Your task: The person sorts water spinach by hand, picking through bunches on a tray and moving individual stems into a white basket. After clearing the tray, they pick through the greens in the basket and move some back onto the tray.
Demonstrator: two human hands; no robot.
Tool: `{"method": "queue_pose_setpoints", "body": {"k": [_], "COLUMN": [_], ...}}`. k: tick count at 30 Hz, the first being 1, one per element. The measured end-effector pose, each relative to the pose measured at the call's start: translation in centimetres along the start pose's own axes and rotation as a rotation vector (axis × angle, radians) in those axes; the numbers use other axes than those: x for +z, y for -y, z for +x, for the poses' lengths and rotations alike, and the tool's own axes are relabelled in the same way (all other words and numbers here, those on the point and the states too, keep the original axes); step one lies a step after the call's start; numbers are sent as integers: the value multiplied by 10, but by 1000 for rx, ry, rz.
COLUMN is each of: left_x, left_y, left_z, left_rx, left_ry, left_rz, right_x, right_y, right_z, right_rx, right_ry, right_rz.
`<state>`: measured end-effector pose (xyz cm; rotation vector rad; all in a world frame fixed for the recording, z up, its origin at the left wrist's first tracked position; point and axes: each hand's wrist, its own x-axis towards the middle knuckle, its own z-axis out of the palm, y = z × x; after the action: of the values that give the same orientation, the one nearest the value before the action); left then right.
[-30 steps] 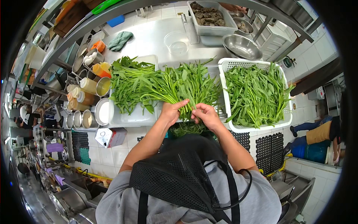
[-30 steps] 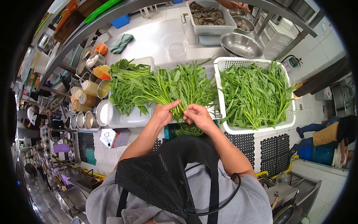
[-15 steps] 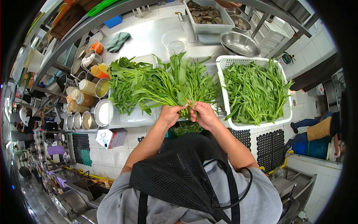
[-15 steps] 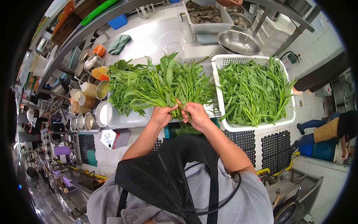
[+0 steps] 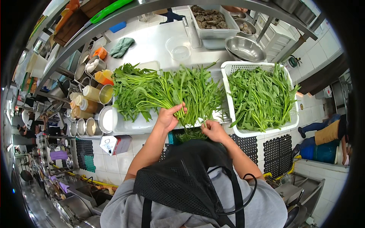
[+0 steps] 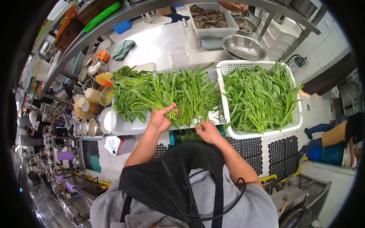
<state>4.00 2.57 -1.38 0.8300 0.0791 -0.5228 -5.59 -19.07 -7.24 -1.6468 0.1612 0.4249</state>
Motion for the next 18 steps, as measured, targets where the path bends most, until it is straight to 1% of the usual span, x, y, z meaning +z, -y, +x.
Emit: {"method": "queue_pose_setpoints", "body": {"k": [2,3,4,6,7,8,10,11,12,13,14,16,17,18], "left_x": [1,2,1,-5,2,-2,-7,-7,-7,-7,-6,-6,-10,-12], "left_y": [-4,-8,-15,-38,-56,-72,-106,-122,-134,-144,-150,-149,-141,-132], "left_z": [-2,-2,-3,-9,-17,-21,-28,-34,-40,-45,-49,-51,-54,-58], "left_rx": [1,40,47,223,257,361,564,661,667,730,793,838,732,606], "left_ry": [-78,-102,-105,-23,-69,-94,-121,-125,-131,-188,-244,-277,-407,-537], "left_rz": [76,113,116,218,200,255,330,350,354,338,320,377,696,1009], "right_x": [-5,-7,-8,-8,-9,-8,-5,-6,-7,-7,-6,-5,-5,-6], "right_y": [-11,-11,-16,-29,-26,-35,-49,-52,-46,-40,-34,-18,-8,4], "right_z": [-5,-7,-7,-8,-11,-13,-14,-12,-12,-12,-12,-11,-9,-7], "right_rx": [-60,-60,-67,-30,8,0,-163,-170,-83,4,-4,122,113,91], "right_ry": [37,69,73,142,175,184,34,41,114,186,191,364,367,436], "right_rz": [-487,-623,-623,-700,-779,-779,-939,-937,-899,-861,-862,-879,-886,-765]}}
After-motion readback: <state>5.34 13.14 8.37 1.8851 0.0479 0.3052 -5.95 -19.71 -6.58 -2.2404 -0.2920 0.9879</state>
